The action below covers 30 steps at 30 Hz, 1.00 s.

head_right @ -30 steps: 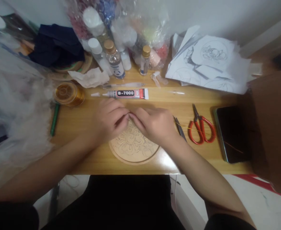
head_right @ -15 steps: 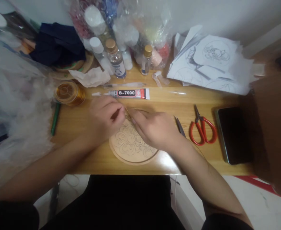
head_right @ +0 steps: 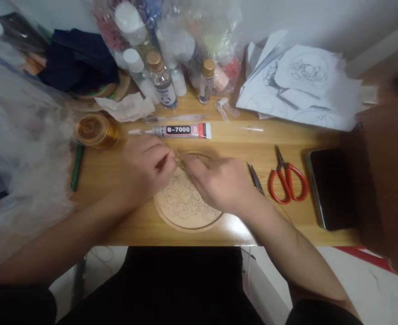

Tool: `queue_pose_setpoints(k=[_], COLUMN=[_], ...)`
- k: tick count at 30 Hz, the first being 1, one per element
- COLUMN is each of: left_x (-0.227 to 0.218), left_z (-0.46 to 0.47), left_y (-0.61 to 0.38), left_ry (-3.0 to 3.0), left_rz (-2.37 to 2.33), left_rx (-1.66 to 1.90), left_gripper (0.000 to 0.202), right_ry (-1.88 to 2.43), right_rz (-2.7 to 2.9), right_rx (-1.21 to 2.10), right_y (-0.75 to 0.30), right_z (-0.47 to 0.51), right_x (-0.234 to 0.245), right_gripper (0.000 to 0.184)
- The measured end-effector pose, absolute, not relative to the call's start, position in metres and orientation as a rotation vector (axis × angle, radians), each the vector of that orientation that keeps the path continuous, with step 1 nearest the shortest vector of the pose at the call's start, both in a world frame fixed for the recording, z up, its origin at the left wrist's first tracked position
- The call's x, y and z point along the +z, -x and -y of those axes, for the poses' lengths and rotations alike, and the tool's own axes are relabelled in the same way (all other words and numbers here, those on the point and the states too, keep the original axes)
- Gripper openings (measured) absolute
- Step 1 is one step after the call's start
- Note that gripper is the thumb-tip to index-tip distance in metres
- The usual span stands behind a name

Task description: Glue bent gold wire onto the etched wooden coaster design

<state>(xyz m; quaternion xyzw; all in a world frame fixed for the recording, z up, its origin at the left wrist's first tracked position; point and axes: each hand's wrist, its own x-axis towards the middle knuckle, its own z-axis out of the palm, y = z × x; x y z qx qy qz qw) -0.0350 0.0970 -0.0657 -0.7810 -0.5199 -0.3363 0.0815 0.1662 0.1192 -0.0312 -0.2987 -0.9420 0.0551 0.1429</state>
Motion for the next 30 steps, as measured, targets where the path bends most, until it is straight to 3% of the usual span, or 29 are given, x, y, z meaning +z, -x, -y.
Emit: queue_pose_setpoints(k=[13,21,30], left_x=[-0.069,-0.066,-0.064], left_z=[-0.097,-0.098,-0.099], left_y=[0.036,0.037,0.042], left_ry=[2.346,2.473,2.578], left_rz=[1.571,1.591,1.618], left_rx=[-1.160,-1.227,-1.294], left_gripper=[0.028,0.021,0.006], right_ry=[0.853,0.793,0.705], right_rz=[2.630,2.453,2.357], right_rx=[0.119,0.459,0.543], right_y=[-0.167,-0.173,-0.173], right_z=[-0.122,-0.132,-0.142], right_x=[-0.034,-0.034,-0.037], right_gripper=[0.036,0.025,0.016])
